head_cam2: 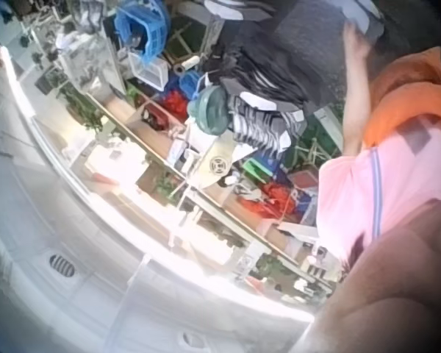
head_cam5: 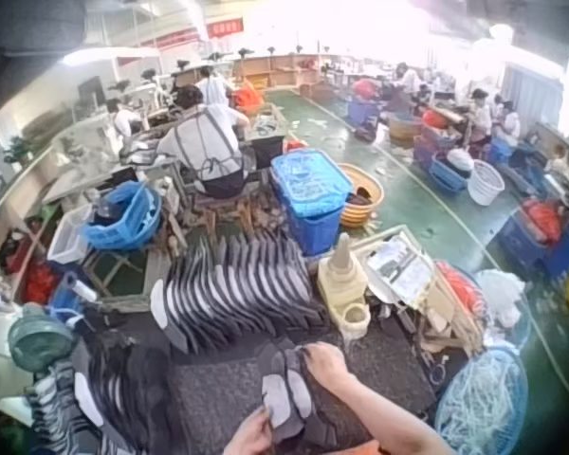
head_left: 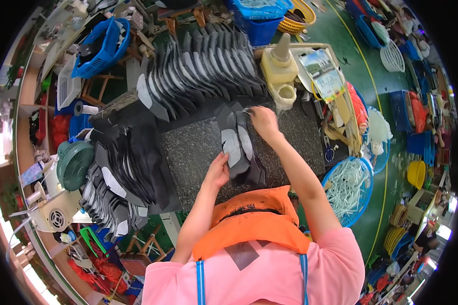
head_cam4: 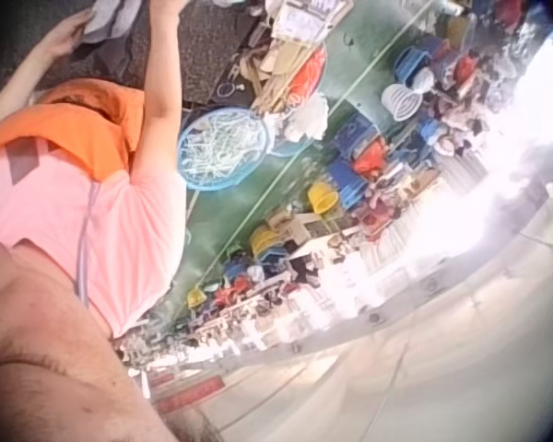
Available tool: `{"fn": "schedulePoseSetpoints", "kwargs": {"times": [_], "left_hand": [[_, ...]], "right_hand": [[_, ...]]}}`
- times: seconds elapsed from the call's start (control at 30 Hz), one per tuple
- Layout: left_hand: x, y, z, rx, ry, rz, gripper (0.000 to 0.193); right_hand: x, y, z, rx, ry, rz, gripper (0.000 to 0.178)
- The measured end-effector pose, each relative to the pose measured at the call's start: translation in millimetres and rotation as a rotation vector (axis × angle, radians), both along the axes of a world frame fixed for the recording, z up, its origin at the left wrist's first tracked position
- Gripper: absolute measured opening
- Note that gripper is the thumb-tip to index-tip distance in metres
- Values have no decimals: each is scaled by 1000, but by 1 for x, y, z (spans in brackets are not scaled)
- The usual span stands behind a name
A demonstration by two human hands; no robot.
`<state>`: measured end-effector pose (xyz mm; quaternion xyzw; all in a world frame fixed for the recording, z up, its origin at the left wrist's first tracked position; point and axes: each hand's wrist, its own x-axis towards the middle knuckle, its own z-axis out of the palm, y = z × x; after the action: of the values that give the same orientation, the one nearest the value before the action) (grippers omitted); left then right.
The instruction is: The person applies adhesive to the edges of shoe upper components using a small brush, picking up pieces from a stack and placing them back on the workspace after coating.
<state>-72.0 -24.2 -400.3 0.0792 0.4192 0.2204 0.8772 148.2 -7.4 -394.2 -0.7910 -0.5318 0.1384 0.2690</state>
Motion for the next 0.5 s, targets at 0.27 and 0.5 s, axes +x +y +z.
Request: {"fn": "schedulePoseSetpoints", "kwargs": {"times": [0.27, 0.5], "left_hand": [[-71, 115, 66, 653, 248, 234, 50], [-129, 294, 4, 795, 364, 366, 40]], "right_hand": [[37, -67, 46, -103, 430, -390, 19], [1, -72, 37, -107, 658, -432, 20]]}}
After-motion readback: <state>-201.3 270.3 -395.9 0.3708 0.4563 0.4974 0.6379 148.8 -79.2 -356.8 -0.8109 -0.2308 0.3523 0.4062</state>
